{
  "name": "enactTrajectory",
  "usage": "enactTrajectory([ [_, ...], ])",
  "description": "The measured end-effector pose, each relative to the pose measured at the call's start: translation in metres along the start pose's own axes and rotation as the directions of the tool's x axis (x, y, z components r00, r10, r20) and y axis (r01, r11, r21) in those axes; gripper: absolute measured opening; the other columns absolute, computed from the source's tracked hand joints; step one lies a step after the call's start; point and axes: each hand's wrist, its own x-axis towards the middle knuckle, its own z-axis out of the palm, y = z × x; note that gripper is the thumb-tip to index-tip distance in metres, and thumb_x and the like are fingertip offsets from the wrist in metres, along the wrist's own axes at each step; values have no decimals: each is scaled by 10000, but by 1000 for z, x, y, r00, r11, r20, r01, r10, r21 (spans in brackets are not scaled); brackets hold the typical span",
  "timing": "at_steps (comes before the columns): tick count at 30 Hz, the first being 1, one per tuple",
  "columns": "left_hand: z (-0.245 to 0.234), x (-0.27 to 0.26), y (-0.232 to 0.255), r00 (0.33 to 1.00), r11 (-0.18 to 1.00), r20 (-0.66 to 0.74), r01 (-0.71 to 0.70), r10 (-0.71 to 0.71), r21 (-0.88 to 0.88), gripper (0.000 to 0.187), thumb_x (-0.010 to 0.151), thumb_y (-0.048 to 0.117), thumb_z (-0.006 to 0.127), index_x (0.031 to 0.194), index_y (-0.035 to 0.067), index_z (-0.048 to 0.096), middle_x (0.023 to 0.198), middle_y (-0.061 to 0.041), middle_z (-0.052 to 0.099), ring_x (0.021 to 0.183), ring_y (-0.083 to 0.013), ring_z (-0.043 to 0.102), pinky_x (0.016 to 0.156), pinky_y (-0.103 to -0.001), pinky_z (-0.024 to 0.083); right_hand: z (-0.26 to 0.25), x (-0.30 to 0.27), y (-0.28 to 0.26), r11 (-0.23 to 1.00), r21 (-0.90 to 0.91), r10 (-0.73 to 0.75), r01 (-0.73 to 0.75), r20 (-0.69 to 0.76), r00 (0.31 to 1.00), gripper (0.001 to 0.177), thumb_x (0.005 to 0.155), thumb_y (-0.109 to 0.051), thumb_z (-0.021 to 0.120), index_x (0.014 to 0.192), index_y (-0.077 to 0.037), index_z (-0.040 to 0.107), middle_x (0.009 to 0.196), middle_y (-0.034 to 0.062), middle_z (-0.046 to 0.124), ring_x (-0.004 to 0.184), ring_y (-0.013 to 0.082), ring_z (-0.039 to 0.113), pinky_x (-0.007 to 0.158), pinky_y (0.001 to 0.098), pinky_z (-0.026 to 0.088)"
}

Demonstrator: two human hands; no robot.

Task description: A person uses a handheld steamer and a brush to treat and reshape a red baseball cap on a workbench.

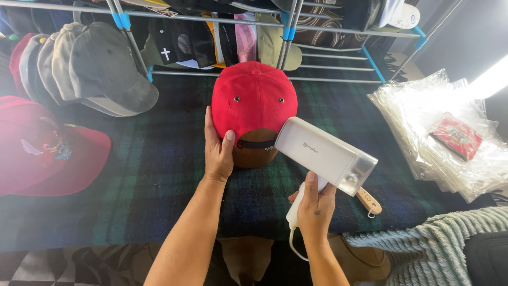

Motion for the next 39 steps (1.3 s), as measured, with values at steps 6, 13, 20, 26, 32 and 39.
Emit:
enactTrajectory([
  [6, 0, 0, -4, 1000, 1000, -8, -7, 7, 26, 933, 934, 684, 436, 1618, 128, 131, 1696, -163, 206, 1554, -356, 264, 1214, -510, 327, 11, 5, -2, 925, 259, 279, -276, 28, 960, 646, 912, -511, 498, 1422, -118, 446, 873, 163, 552, 510, 262, 597, 516, 411, 540],
  [13, 0, 2, -4, 999, 998, -1, -39, 39, 46, 909, 960, 653, 427, 1613, 93, 135, 1688, -183, 212, 1556, -356, 258, 1231, -493, 308, 15, 31, -1, 840, 404, 380, -362, 39, 924, 515, 960, -477, 533, 1230, -41, 479, 813, 150, 533, 495, 262, 553, 465, 417, 498],
  [20, 3, 3, -25, 996, 988, -69, -52, 63, 144, 908, 949, 692, 464, 1665, 206, 192, 1667, -205, 285, 1512, -405, 325, 1249, -480, 271, 0, 99, 3, 962, 231, 147, -147, 18, 989, 496, 1007, -507, 585, 958, -17, 527, 560, 217, 621, 423, 308, 649, 379, 402, 567],
  [26, 4, 5, -32, 992, 989, -90, -77, 89, 123, 904, 934, 650, 516, 1658, 190, 231, 1652, -210, 321, 1493, -412, 357, 1237, -478, 298, -23, 52, -17, 973, 230, 38, -31, -25, 999, 437, 1040, -458, 572, 973, -32, 505, 572, 188, 601, 422, 306, 654, 338, 408, 548],
  [32, 2, 4, -31, 993, 987, -81, -70, 83, 145, 882, 956, 641, 502, 1663, 197, 219, 1665, -192, 304, 1505, -391, 347, 1242, -474, 288, -6, -3, -15, 978, 205, 36, -36, 3, 999, 417, 1042, -407, 506, 1069, 9, 518, 679, 186, 657, 450, 285, 678, 383, 406, 602],
  [39, 3, 2, -26, 996, 989, -72, -44, 54, 138, 896, 944, 651, 500, 1661, 198, 211, 1664, -202, 298, 1499, -399, 347, 1235, -485, 296, 17, -8, -10, 946, 325, 38, -15, -64, 997, 453, 1043, -386, 506, 1141, 53, 459, 769, 168, 610, 486, 270, 677, 423, 406, 625],
])
